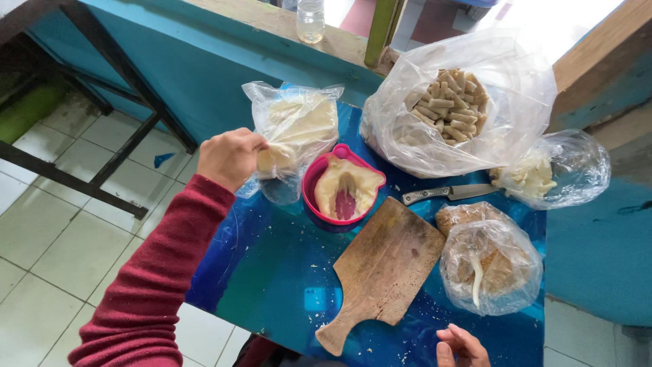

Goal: The person tears pieces from a sheet of dough on a wooden board, flattens each piece by hand, spoons filling from a pink bowl onto the dough, folds the dough over the filling, and places the finished wrapped item into a plastic bag with others.

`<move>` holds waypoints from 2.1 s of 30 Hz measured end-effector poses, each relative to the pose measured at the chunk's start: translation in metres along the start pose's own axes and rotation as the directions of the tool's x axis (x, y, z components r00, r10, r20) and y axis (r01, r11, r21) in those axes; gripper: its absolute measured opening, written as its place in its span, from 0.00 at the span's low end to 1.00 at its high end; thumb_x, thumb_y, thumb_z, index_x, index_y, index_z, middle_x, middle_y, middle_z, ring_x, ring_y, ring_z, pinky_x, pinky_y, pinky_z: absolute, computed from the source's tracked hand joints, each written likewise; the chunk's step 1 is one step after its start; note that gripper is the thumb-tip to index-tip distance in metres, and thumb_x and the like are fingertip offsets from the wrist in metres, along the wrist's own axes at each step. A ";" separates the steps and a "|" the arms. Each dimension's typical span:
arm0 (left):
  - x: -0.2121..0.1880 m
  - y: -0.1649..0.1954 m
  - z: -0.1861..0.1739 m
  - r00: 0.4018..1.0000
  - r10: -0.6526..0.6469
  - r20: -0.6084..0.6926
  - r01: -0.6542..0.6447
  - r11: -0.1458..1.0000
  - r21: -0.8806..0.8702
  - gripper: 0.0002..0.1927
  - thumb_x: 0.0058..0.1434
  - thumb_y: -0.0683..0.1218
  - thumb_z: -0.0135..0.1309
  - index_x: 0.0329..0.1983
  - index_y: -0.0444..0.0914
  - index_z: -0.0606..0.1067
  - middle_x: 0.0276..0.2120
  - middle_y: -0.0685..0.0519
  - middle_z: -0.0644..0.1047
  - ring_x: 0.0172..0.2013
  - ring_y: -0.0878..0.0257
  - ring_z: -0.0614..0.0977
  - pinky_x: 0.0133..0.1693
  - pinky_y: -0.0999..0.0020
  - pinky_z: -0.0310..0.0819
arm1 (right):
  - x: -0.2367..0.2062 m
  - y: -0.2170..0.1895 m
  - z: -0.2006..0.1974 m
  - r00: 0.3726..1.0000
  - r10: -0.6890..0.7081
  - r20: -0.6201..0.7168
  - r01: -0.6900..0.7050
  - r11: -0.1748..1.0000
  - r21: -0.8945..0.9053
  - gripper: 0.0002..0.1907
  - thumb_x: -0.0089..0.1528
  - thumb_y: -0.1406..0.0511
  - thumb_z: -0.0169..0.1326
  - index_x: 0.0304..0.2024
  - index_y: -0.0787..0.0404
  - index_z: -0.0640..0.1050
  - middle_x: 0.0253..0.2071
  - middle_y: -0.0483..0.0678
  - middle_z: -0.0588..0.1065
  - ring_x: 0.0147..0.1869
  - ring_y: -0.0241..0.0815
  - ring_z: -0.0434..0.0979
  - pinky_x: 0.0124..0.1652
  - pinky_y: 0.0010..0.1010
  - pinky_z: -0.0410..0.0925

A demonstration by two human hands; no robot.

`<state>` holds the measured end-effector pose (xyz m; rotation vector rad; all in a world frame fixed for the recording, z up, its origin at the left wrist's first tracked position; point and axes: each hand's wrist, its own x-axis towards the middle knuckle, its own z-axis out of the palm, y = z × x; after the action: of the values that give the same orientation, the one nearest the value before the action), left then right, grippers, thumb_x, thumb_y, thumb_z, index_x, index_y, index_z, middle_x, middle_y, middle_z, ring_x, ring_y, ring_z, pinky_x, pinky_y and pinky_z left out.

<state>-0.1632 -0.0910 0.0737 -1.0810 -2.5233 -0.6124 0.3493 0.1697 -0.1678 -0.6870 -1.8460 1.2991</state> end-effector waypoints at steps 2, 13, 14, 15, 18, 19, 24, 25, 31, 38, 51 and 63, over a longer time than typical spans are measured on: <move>0.001 0.000 -0.004 0.999 -0.035 -0.024 0.033 0.998 -0.061 0.08 0.67 0.46 0.51 0.39 0.46 0.82 0.37 0.55 0.82 0.36 0.51 0.84 0.36 0.56 0.78 | -0.001 -0.002 0.001 1.000 0.030 0.009 -0.030 1.000 -0.002 0.22 0.59 0.72 0.60 0.57 0.64 0.74 0.42 0.52 0.80 0.41 0.35 0.80 0.47 0.28 0.72; -0.021 0.011 -0.028 0.993 0.084 -0.083 -0.102 0.963 -0.251 0.12 0.65 0.47 0.48 0.37 0.38 0.80 0.39 0.43 0.82 0.39 0.48 0.82 0.43 0.57 0.76 | -0.010 -0.007 0.012 0.999 0.044 -0.005 -0.044 0.999 -0.013 0.19 0.62 0.71 0.58 0.56 0.63 0.75 0.42 0.51 0.80 0.40 0.32 0.78 0.46 0.25 0.70; -0.030 0.014 -0.026 0.997 0.029 0.078 -0.001 0.945 -0.328 0.13 0.65 0.48 0.48 0.34 0.39 0.80 0.37 0.45 0.82 0.39 0.49 0.83 0.43 0.57 0.77 | -0.010 -0.006 0.012 0.999 0.043 -0.011 -0.044 0.999 -0.015 0.19 0.62 0.71 0.58 0.56 0.63 0.75 0.42 0.51 0.80 0.40 0.32 0.78 0.46 0.24 0.70; -0.041 0.016 -0.024 0.970 -0.013 0.242 0.108 0.916 -0.385 0.14 0.65 0.49 0.47 0.30 0.39 0.80 0.34 0.47 0.83 0.38 0.50 0.84 0.43 0.58 0.78 | -0.011 -0.005 0.011 0.999 0.043 -0.017 -0.044 0.999 -0.016 0.19 0.62 0.71 0.58 0.56 0.62 0.75 0.42 0.50 0.80 0.40 0.32 0.77 0.45 0.24 0.70; -0.069 0.029 0.000 0.913 -0.041 0.407 0.099 0.987 -0.124 0.12 0.67 0.47 0.47 0.38 0.36 0.78 0.37 0.41 0.81 0.40 0.43 0.82 0.43 0.51 0.75 | -0.011 -0.001 0.010 1.000 0.024 -0.003 -0.024 0.999 -0.023 0.18 0.62 0.71 0.58 0.55 0.62 0.75 0.41 0.50 0.80 0.40 0.32 0.78 0.46 0.23 0.71; -0.077 0.032 0.009 0.953 -0.115 0.280 0.154 0.981 -0.121 0.11 0.68 0.45 0.46 0.45 0.35 0.76 0.39 0.40 0.80 0.39 0.41 0.81 0.43 0.50 0.75 | -0.012 0.000 0.009 1.000 0.028 0.004 -0.028 0.999 -0.025 0.18 0.62 0.71 0.58 0.55 0.62 0.75 0.41 0.50 0.80 0.40 0.32 0.78 0.46 0.23 0.70; -0.092 0.027 0.027 0.978 -0.206 -0.038 0.197 0.967 -0.165 0.33 0.65 0.36 0.42 0.75 0.30 0.55 0.45 0.34 0.77 0.41 0.38 0.79 0.43 0.50 0.74 | -0.014 0.001 0.008 0.997 0.070 0.006 -0.070 0.997 -0.026 0.17 0.62 0.72 0.58 0.54 0.63 0.76 0.41 0.50 0.80 0.41 0.32 0.78 0.46 0.24 0.70; -0.090 0.027 0.027 0.983 -0.174 -0.054 0.163 0.974 -0.159 0.36 0.64 0.35 0.42 0.77 0.31 0.52 0.46 0.35 0.76 0.43 0.39 0.79 0.46 0.51 0.74 | -0.014 0.001 0.008 0.998 0.058 0.004 -0.058 0.998 -0.014 0.17 0.62 0.72 0.58 0.55 0.63 0.76 0.41 0.50 0.80 0.41 0.32 0.78 0.46 0.24 0.70; -0.065 0.024 0.011 0.991 0.012 -0.136 -0.028 0.993 -0.113 0.44 0.59 0.30 0.45 0.80 0.38 0.50 0.63 0.40 0.69 0.60 0.44 0.73 0.61 0.56 0.71 | -0.013 -0.001 0.012 0.999 0.041 -0.016 -0.041 0.999 0.004 0.17 0.63 0.71 0.58 0.54 0.63 0.76 0.41 0.50 0.80 0.42 0.32 0.79 0.48 0.24 0.70; -0.044 0.025 0.006 0.991 0.130 0.043 -0.133 0.987 0.093 0.44 0.48 0.46 0.66 0.68 0.35 0.62 0.67 0.37 0.64 0.67 0.42 0.64 0.66 0.54 0.56 | -0.013 -0.004 0.012 0.998 0.055 -0.017 -0.056 0.998 -0.017 0.15 0.63 0.71 0.58 0.52 0.63 0.77 0.41 0.50 0.81 0.43 0.33 0.79 0.50 0.25 0.70; -0.053 -0.006 0.016 0.974 0.223 0.027 -0.215 0.891 0.399 0.20 0.57 0.42 0.54 0.54 0.49 0.77 0.60 0.55 0.72 0.59 0.56 0.69 0.55 0.61 0.67 | -0.010 -0.006 0.014 1.000 0.018 -0.002 -0.018 0.999 -0.038 0.13 0.63 0.71 0.58 0.51 0.63 0.78 0.41 0.51 0.80 0.44 0.34 0.80 0.49 0.25 0.71; -0.034 -0.007 0.000 0.987 0.105 -0.124 -0.123 0.982 -0.146 0.06 0.64 0.42 0.56 0.42 0.42 0.80 0.44 0.52 0.81 0.46 0.51 0.81 0.44 0.58 0.78 | -0.007 -0.031 0.018 0.999 0.040 0.007 -0.039 0.998 -0.058 0.12 0.63 0.71 0.58 0.50 0.64 0.79 0.40 0.51 0.81 0.43 0.32 0.80 0.48 0.23 0.71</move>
<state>-0.1461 -0.1162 0.0564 -1.1978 -2.3285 -0.8229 0.3381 0.1441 -0.1436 -0.7533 -1.8912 1.2794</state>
